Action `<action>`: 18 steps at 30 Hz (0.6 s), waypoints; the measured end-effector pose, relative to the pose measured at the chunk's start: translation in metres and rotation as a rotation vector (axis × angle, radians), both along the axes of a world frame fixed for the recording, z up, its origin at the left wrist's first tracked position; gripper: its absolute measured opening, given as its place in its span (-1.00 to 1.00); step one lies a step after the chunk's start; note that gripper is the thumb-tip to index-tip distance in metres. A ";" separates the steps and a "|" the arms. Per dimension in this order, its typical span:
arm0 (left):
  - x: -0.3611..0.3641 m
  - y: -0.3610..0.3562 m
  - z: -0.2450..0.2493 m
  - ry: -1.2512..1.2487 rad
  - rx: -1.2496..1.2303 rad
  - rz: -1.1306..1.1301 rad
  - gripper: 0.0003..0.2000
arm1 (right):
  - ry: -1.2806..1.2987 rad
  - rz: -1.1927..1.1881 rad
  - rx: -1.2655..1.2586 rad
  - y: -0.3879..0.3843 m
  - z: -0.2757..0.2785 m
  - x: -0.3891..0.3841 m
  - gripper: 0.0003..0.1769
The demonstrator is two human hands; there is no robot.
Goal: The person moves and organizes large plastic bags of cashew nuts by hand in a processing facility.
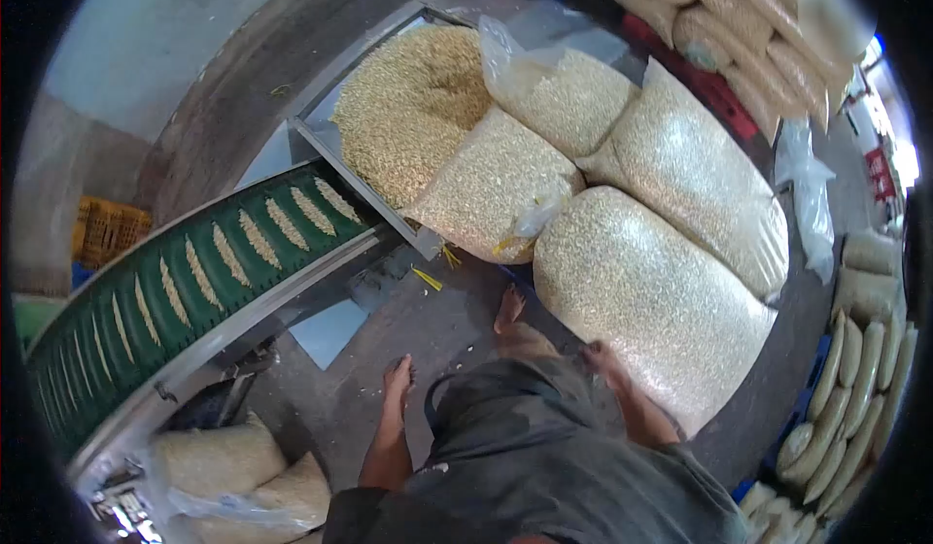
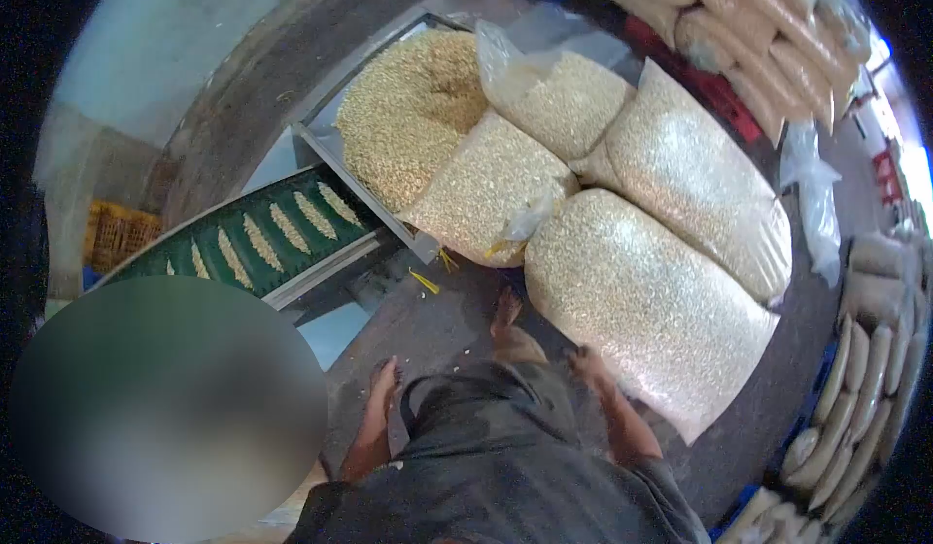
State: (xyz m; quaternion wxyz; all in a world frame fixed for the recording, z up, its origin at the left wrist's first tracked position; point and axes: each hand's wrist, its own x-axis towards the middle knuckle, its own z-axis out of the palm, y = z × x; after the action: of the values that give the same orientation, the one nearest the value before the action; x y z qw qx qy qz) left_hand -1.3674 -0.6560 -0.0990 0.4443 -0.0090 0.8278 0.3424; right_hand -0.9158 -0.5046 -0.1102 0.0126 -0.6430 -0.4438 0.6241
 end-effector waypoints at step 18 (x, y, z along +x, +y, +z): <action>-0.051 0.291 -0.079 -0.168 -0.030 -0.904 -0.67 | -0.324 0.252 0.274 0.255 -0.009 -0.151 -0.36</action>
State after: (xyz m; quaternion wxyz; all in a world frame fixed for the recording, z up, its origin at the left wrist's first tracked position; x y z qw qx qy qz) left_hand -1.4186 -0.3655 -0.1779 0.6145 0.3189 0.7146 0.1004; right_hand -1.0672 -0.2498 -0.1195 -0.0498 -0.6666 -0.5972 0.4433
